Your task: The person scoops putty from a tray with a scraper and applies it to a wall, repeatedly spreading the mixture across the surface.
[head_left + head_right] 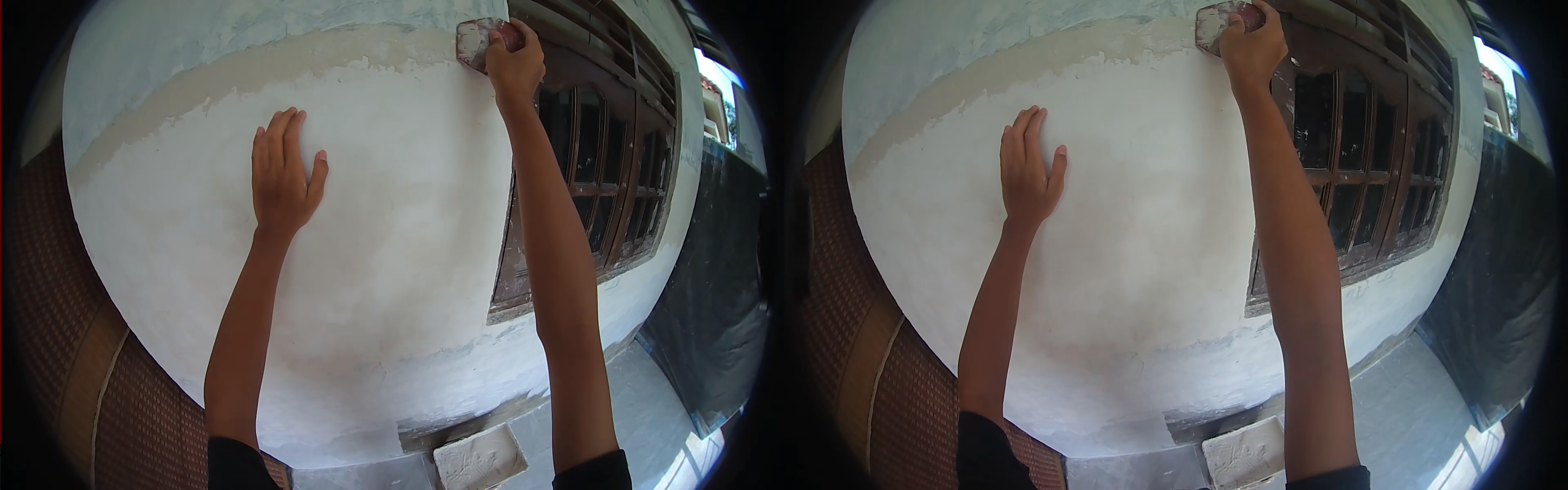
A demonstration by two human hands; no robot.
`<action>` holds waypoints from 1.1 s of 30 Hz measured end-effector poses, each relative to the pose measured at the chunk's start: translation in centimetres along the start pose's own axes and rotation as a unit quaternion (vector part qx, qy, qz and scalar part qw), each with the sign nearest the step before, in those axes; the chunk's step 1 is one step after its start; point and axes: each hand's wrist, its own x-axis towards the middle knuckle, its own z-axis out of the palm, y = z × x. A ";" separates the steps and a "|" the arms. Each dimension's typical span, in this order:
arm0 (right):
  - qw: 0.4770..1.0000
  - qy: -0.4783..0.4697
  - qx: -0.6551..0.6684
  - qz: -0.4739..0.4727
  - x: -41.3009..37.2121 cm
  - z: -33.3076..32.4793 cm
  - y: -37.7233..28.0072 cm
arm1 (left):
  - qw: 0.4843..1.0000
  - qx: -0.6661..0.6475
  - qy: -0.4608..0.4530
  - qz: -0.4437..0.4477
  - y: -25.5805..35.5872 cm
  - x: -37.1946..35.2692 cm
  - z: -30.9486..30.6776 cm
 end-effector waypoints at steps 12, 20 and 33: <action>0.995 0.048 0.088 0.011 -1.3 -0.2 -0.5 | 1.000 0.002 -0.002 0.000 -0.1 -0.1 0.0; 0.999 0.020 0.008 0.027 -3.3 -0.3 -2.3 | 1.000 0.000 -0.001 0.008 -0.1 0.1 -0.1; 0.990 0.041 0.132 0.018 -5.9 0.5 -3.8 | 1.000 0.012 0.006 0.003 0.1 0.1 -0.1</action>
